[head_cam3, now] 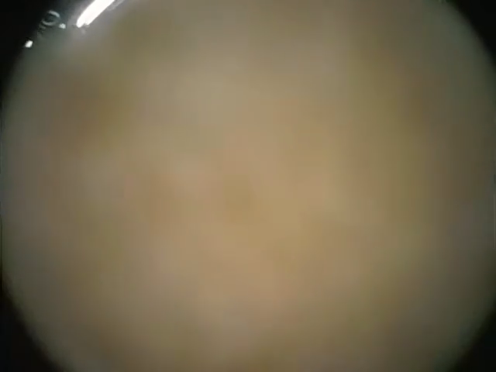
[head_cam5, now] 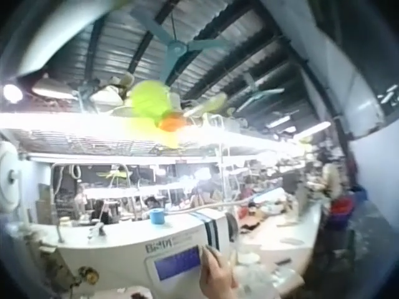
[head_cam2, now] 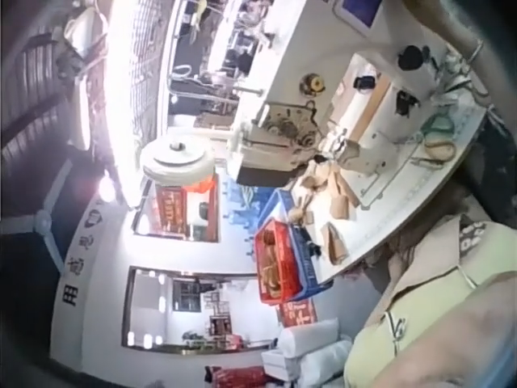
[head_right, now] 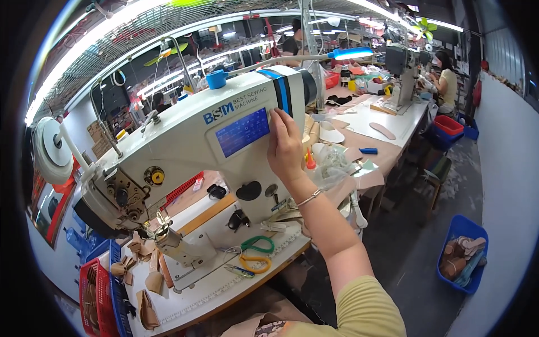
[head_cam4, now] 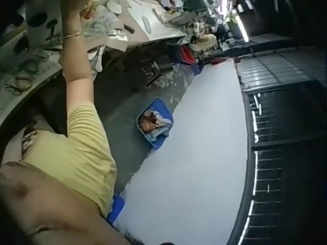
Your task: Stitching leather or synthetic shoe components together using an industrial sewing machine.
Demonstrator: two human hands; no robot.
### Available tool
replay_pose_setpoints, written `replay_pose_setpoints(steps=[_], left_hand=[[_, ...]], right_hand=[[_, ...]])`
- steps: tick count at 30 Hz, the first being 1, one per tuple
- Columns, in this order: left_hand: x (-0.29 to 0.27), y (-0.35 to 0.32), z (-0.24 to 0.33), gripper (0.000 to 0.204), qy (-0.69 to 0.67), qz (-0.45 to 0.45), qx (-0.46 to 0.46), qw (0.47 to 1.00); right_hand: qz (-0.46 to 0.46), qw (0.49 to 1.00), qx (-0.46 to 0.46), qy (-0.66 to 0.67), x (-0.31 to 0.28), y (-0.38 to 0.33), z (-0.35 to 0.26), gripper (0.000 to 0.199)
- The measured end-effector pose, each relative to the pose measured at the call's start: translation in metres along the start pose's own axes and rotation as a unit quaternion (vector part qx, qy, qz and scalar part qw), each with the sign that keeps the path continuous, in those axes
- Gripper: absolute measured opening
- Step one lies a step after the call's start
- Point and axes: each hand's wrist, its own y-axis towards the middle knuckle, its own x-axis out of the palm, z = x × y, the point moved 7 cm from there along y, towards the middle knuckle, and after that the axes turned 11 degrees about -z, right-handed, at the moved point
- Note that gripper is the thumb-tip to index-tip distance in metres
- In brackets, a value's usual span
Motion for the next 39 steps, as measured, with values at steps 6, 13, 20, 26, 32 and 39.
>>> replay_pose_setpoints(steps=[6,13,20,26,32,39], left_hand=[[-0.002,-0.003,-0.014,0.048,0.001,-0.003,-0.055,0.998],[-0.007,-0.009,-0.028,0.047,0.000,-0.020,-0.109,0.994],[-0.010,0.002,-0.033,0.047,0.002,-0.039,-0.119,0.992],[-0.012,0.005,-0.037,0.046,-0.004,-0.046,-0.121,0.992],[-0.011,0.007,-0.038,0.046,-0.009,-0.054,-0.119,0.991],[-0.017,0.009,-0.043,0.045,-0.007,-0.056,-0.129,0.990]], right_hand=[[0.050,0.995,-0.068,0.053,-0.030,-0.002,-0.037,0.032],[-0.169,0.669,-0.164,0.705,-0.117,0.001,-0.121,0.016],[-0.109,0.634,-0.311,0.700,-0.133,0.013,-0.123,0.016],[-0.056,0.860,-0.027,0.507,-0.073,-0.009,-0.050,0.010],[0.035,0.986,0.082,0.140,-0.017,-0.013,0.010,0.023],[0.024,0.990,0.065,0.126,-0.001,-0.015,0.008,0.032]])
